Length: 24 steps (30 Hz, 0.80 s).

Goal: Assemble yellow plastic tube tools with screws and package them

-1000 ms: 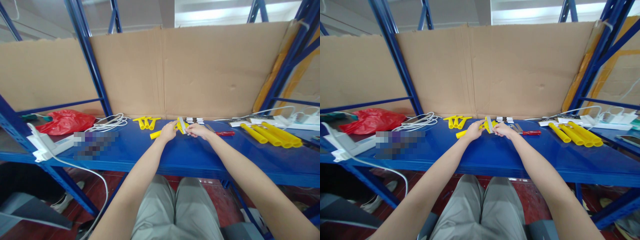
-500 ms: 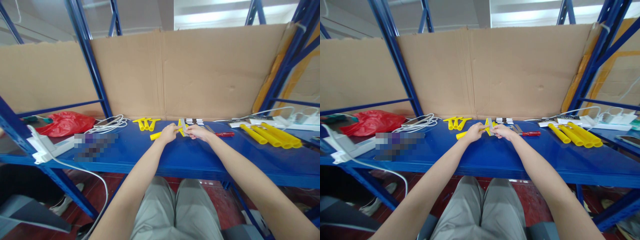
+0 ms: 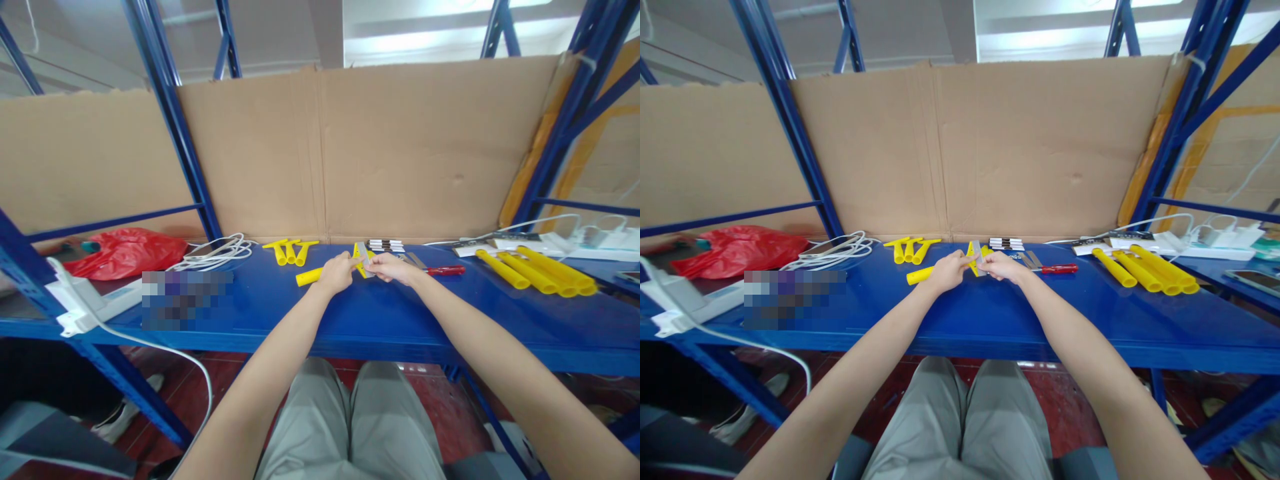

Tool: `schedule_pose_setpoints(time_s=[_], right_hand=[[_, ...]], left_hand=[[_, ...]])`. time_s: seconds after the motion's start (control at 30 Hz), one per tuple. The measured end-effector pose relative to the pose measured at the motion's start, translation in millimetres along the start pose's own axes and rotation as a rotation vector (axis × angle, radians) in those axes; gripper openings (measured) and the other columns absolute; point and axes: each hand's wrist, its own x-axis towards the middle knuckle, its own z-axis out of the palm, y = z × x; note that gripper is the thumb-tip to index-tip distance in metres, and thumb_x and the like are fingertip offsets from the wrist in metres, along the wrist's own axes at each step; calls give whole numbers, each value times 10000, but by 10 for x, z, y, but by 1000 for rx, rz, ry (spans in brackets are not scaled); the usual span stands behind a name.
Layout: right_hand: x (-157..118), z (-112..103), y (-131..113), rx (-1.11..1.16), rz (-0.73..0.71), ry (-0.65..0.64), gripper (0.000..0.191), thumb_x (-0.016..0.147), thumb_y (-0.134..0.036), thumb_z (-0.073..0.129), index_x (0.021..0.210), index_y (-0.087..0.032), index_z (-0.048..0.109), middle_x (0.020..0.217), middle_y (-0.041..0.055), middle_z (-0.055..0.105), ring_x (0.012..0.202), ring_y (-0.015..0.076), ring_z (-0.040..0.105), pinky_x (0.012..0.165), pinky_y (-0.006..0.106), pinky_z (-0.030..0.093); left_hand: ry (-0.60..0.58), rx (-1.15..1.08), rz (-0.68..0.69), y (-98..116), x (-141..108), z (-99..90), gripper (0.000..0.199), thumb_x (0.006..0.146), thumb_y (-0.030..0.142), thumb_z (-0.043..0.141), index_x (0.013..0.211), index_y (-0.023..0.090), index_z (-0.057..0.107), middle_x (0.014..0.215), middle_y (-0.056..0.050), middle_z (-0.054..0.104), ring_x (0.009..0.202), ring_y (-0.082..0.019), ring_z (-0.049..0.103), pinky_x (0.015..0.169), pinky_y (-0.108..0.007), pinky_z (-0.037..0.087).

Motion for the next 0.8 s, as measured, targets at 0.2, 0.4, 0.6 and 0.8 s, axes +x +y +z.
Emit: schedule_pose_setpoints(time_s=[0.2,0.4,0.6,0.8], right_hand=[[-17,-107,-36,-8,128,-37,218,810,-194,531,607,-173,455,482,-68,360,398,36,284,387,172,179],[27,-159,-13,184,89,205,100,830,-217,538,748,-172,572,674,-9,553,553,76,469,493,184,363],[109,-182,35,53,-72,301,213,816,-242,526,619,-160,534,616,-20,513,571,90,423,570,221,349],[235,-173,83,-227,-190,407,276,796,-264,501,541,-190,423,551,-41,418,562,104,374,576,249,303]], left_hand=[[-37,125,46,77,-14,-2,528,915,136,359,1399,332,438,1058,-78,554,973,-204,602,830,-291,472],[-26,210,187,139,-5,28,556,898,97,349,1408,307,425,1056,-85,562,1005,-211,576,846,-305,464],[20,204,210,163,3,41,534,925,129,323,1428,297,388,1116,-85,551,1012,-206,564,857,-308,463],[18,163,206,167,13,44,517,931,148,347,1431,274,380,1137,-86,549,1049,-204,552,864,-295,463]])
